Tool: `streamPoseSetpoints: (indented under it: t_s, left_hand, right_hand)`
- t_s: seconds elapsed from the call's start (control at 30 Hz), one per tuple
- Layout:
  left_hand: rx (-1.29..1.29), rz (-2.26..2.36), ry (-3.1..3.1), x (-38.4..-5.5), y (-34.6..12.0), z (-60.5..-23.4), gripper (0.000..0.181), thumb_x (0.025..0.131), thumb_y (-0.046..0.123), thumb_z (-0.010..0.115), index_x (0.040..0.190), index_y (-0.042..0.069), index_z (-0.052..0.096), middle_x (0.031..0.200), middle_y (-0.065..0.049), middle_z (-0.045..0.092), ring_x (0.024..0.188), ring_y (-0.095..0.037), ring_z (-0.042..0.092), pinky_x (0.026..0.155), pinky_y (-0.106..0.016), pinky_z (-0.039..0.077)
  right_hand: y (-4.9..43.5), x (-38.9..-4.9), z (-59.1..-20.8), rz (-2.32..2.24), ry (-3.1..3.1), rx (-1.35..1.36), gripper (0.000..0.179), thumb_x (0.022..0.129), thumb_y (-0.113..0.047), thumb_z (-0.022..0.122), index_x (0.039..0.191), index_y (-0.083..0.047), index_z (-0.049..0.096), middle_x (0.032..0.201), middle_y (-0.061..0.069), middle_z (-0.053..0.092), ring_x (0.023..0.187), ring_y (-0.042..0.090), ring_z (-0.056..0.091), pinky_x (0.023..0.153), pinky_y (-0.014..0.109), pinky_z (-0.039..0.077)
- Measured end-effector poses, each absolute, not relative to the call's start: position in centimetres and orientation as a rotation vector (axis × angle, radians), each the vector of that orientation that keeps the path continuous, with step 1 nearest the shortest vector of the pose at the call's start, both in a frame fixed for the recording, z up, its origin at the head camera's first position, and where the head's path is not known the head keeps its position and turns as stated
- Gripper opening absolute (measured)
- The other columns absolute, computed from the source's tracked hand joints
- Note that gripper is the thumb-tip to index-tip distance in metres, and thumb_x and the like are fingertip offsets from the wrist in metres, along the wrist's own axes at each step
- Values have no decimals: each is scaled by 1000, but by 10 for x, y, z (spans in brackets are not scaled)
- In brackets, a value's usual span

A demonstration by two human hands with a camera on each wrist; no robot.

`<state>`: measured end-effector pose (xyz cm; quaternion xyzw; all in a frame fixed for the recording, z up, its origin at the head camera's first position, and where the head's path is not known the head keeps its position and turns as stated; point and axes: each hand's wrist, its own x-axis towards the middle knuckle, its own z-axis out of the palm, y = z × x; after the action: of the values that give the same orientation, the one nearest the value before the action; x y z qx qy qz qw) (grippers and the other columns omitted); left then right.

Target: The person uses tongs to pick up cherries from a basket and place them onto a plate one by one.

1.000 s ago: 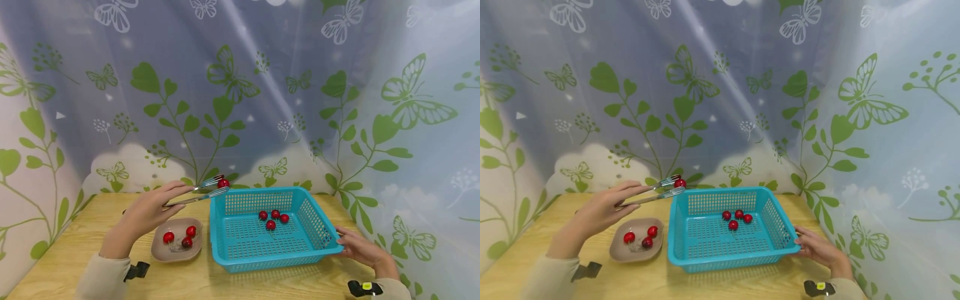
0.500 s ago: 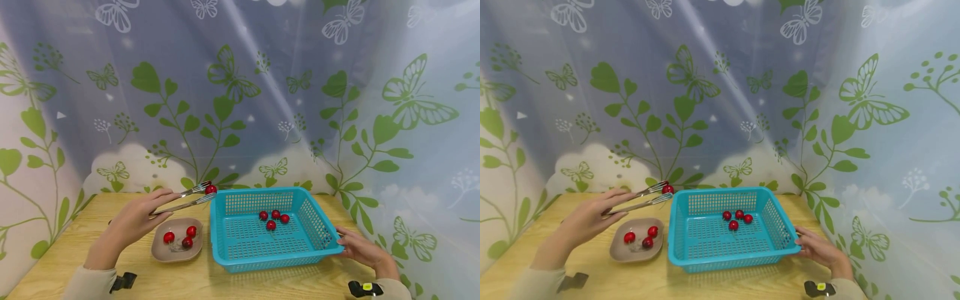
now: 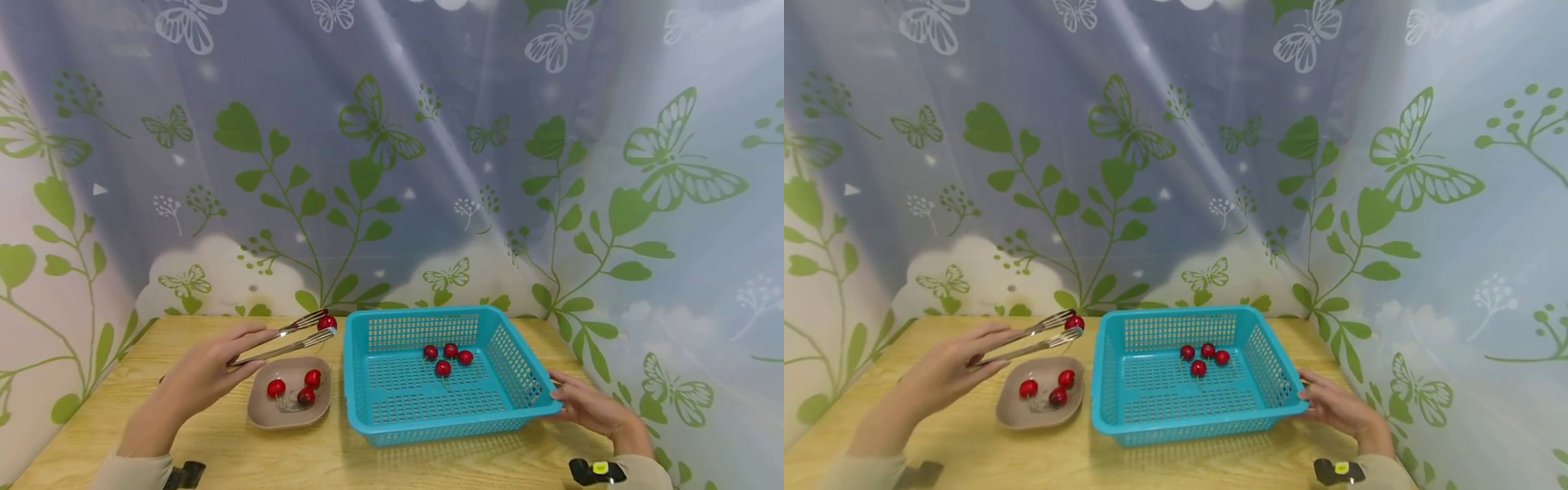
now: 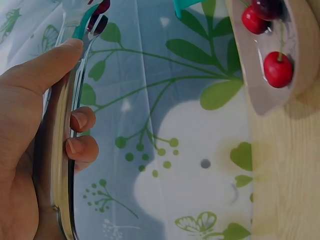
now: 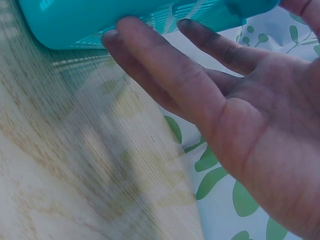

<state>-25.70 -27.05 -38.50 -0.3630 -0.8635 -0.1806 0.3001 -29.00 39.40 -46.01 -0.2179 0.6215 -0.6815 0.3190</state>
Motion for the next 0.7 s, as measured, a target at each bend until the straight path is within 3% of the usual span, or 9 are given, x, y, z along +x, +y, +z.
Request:
streamPoseSetpoints:
  t_s: [0.2,0.33,0.43,0.7]
  left_hand:
    - [-917,-488,-2358,-254,-278,-394,57,84,4,84,137,16,68,130,-2,68,70,10,47,61,-17,46]
    - [-879,-492,-2386,-253,-283,-401,56,84,4,84,136,18,69,128,-1,69,68,10,47,59,-18,45]
    - [-861,-504,-2396,-253,-286,-407,55,83,4,84,134,17,70,126,-3,70,68,11,48,58,-19,45]
    - [-846,-560,-2392,-256,-294,-420,54,83,3,83,133,16,69,124,-1,70,70,10,49,58,-18,47]
  right_hand:
    - [394,-290,-460,-1798,1623,-580,68,109,-7,29,161,6,-13,140,-10,61,125,14,66,110,39,51]
    - [394,-291,-461,-1787,1656,-575,74,109,-8,29,153,12,-26,139,-11,62,124,12,67,109,38,52]
    - [394,-291,-461,-1787,1665,-575,75,109,-8,29,152,13,-28,138,-12,62,123,12,67,108,38,52]
    - [395,-289,-460,-1801,1612,-584,63,109,-8,28,164,-1,-4,141,-9,61,125,14,67,110,39,51]
